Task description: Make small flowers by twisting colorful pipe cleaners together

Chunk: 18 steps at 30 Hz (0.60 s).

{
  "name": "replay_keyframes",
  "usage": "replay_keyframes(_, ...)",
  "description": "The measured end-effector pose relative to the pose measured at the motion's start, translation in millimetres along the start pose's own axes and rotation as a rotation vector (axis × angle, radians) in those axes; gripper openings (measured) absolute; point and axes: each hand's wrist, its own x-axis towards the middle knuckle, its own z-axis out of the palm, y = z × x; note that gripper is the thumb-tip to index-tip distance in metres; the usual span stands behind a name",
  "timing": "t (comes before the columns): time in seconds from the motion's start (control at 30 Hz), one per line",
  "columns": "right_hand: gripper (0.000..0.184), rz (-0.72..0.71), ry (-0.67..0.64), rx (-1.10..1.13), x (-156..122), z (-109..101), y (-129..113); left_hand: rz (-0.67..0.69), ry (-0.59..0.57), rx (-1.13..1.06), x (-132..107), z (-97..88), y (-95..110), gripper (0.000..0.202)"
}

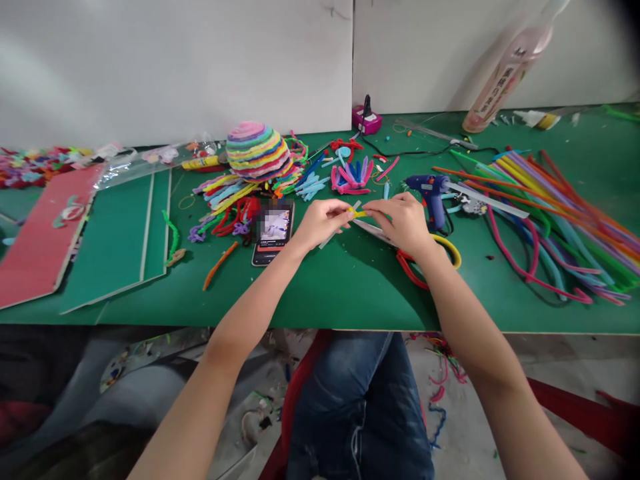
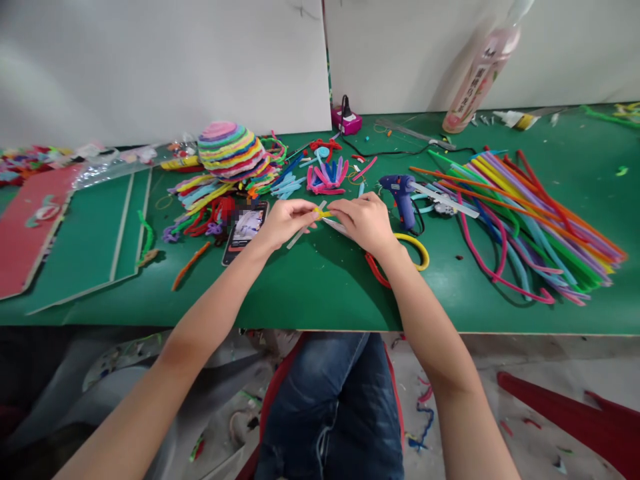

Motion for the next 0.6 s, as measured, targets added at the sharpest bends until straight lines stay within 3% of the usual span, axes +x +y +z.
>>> replay_keyframes(0.17, 0.024, 0.128, -0.133, 0.251, 2.3, -4.1, 4.3, 0.041, -0.043, 0.03, 1.3, -3.8, 0.8, 0.018)
replay_keyframes(0.37, 0.023, 0.148, -0.255, 0.464, 2.3, -7.1, 9.5, 0.148, -0.163, 0.263, -2.5, -13.4, 10.6, 0.012)
replay_keyframes(0.5, 0.024, 0.207, -0.31, 0.727, 2.9, -14.4, 7.5, 0.081, -0.23, 0.103, -5.1, -17.1, 17.2, 0.018)
replay_keyframes(0.6, 0.026, 0.279, -0.51, 0.928, 3.6, -22.0, 7.9, 0.061, -0.369, 0.003, -6.4, -22.9, 19.5, 0.024)
